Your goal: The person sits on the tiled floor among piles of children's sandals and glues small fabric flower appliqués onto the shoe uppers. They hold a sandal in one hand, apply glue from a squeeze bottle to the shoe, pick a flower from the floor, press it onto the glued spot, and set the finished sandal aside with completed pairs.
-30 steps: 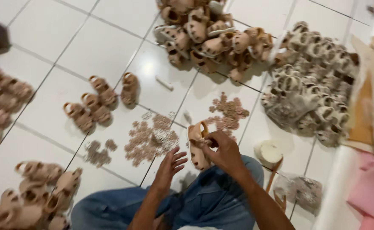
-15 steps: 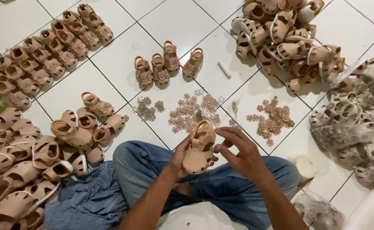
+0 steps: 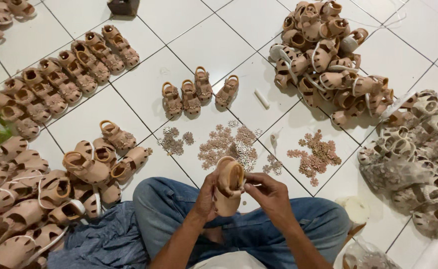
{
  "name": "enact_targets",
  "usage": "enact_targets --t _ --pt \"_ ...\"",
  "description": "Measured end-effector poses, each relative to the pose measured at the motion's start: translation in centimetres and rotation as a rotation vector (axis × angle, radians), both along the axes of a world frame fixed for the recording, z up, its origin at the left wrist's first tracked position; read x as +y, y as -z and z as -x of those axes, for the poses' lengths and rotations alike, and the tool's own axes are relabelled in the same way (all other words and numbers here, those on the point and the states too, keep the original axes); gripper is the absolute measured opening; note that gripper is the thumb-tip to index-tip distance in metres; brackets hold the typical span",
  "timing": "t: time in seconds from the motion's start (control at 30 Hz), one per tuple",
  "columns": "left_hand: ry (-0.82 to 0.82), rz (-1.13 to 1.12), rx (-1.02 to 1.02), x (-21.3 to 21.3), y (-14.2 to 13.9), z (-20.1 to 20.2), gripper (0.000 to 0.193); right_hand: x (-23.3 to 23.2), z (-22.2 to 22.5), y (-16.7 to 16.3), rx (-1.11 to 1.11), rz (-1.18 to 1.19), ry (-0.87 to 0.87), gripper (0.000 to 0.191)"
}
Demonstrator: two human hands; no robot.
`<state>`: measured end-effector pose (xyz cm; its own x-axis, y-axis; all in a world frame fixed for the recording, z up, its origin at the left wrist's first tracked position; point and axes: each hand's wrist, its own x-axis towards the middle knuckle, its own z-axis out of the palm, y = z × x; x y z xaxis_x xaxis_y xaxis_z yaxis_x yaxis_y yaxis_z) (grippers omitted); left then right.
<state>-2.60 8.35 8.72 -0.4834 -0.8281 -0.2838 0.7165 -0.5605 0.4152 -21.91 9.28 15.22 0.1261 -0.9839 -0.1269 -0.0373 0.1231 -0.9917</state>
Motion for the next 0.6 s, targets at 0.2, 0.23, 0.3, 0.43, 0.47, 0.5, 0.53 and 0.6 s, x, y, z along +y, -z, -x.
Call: enact_targets --t 0.2,0.23,0.3,0.43,0.47,0.5,0.53,0.6 --pt "0.087 0.034 0.017 -0.2 -2.1 -0.1 0.066 0.1 1.7 0.9 -0.345 -0.170 -0.094 0.019" --pt "0.102 0.060 0.027 -0.3 -2.5 0.0 0.066 0.1 1.9 0.8 -0.378 -0.156 -0.104 0.018" --pt "0.099 0.097 0.072 -0.8 -3.1 0.2 0.059 0.1 2.1 0.7 -0.424 -0.135 -0.150 0.017" --pt "0.104 0.111 0.019 -1.0 -2.9 0.5 0.056 0.1 2.2 0.9 -0.476 -0.141 -0.226 0.016" --pt "0.060 0.063 -0.072 -1.0 -2.7 0.6 0.054 0.1 2.1 1.0 -0.490 -0.154 -0.234 0.016" --pt "0.016 0.018 -0.164 -1.1 -2.5 0.8 0.053 0.0 2.0 1.2 -0.477 -0.175 -0.186 0.015" --pt "-0.029 -0.026 -0.255 -1.2 -2.2 1.0 0.051 0.0 1.9 1.4 -0.464 -0.195 -0.139 0.013" --pt "-0.110 -0.103 -0.306 -1.9 -1.8 1.3 0.053 0.0 1.7 1.5 -0.445 -0.148 -0.077 0.012"
